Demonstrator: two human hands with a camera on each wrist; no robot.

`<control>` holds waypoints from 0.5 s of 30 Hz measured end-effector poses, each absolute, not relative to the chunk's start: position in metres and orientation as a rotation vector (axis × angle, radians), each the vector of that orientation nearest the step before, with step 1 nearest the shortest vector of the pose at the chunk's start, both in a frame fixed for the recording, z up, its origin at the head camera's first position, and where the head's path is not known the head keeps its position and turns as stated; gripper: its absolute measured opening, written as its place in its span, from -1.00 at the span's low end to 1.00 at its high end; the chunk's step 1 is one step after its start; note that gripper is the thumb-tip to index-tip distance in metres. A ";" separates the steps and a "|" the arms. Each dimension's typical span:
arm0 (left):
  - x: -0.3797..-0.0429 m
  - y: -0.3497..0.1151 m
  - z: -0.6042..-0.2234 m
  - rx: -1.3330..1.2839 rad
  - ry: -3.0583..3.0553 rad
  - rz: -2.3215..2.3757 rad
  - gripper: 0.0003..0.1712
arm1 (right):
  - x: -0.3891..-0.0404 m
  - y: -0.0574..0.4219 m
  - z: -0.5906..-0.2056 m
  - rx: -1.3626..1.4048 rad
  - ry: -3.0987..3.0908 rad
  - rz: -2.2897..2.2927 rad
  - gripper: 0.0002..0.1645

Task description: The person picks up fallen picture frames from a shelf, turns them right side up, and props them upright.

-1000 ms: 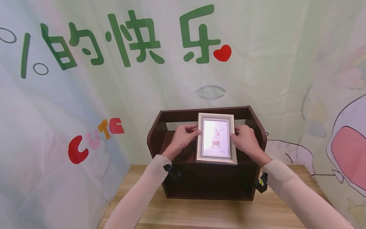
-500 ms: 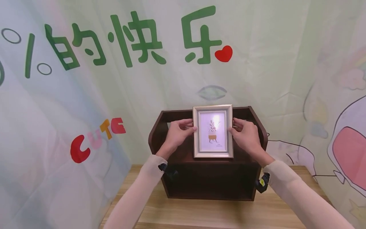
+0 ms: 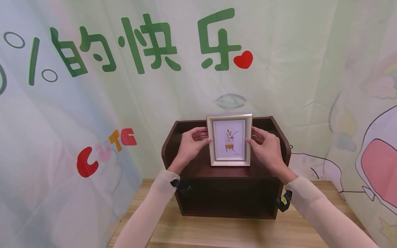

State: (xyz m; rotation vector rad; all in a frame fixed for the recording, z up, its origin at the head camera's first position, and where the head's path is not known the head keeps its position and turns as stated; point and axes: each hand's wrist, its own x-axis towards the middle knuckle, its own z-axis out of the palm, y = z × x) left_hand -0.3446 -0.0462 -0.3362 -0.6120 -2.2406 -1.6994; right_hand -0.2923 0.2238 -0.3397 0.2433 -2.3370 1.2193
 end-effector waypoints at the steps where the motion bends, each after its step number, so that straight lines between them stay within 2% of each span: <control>1: -0.344 -0.046 -0.337 -0.615 -2.240 -1.693 -0.54 | -0.292 0.224 -0.341 0.246 -2.331 1.211 -0.32; 15: -0.327 -0.045 -0.351 -0.593 -2.183 -1.652 -0.57 | -0.280 0.238 -0.354 0.289 -2.362 1.212 -0.38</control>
